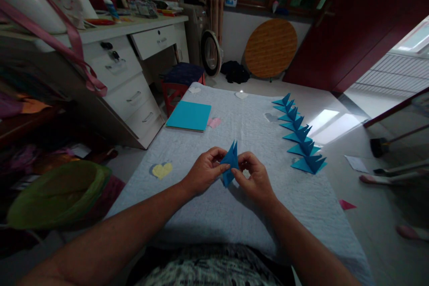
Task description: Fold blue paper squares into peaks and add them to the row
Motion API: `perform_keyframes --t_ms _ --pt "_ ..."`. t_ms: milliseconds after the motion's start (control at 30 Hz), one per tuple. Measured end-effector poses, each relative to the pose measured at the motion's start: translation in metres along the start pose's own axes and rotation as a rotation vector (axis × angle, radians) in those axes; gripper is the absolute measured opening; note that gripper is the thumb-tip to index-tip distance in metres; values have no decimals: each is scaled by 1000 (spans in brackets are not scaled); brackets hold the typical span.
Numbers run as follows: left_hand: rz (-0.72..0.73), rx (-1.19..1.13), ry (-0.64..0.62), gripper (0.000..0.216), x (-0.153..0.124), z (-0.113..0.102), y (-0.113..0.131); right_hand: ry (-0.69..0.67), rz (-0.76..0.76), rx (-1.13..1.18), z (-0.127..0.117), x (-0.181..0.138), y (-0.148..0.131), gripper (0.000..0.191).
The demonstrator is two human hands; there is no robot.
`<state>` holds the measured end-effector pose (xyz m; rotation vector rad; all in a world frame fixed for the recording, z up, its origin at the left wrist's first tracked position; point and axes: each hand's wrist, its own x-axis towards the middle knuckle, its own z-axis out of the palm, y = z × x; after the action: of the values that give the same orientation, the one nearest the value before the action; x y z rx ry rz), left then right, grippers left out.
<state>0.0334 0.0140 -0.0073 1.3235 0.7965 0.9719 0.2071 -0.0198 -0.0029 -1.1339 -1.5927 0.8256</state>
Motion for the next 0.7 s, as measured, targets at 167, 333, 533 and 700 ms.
perform_keyframes --t_ms 167,333,533,700 --pt "-7 -88 -87 19 -2 1 2 -49 -125 -91 -1 0 -6 11" --pt "103 97 -64 13 -5 -2 5 -24 -273 -72 -3 -1 -9 13" --pt "213 189 -43 34 -7 -4 2 24 -320 -145 -6 -4 -7 23" --pt "288 255 -29 19 -8 -4 4 -40 -353 -120 -8 -4 -8 28"
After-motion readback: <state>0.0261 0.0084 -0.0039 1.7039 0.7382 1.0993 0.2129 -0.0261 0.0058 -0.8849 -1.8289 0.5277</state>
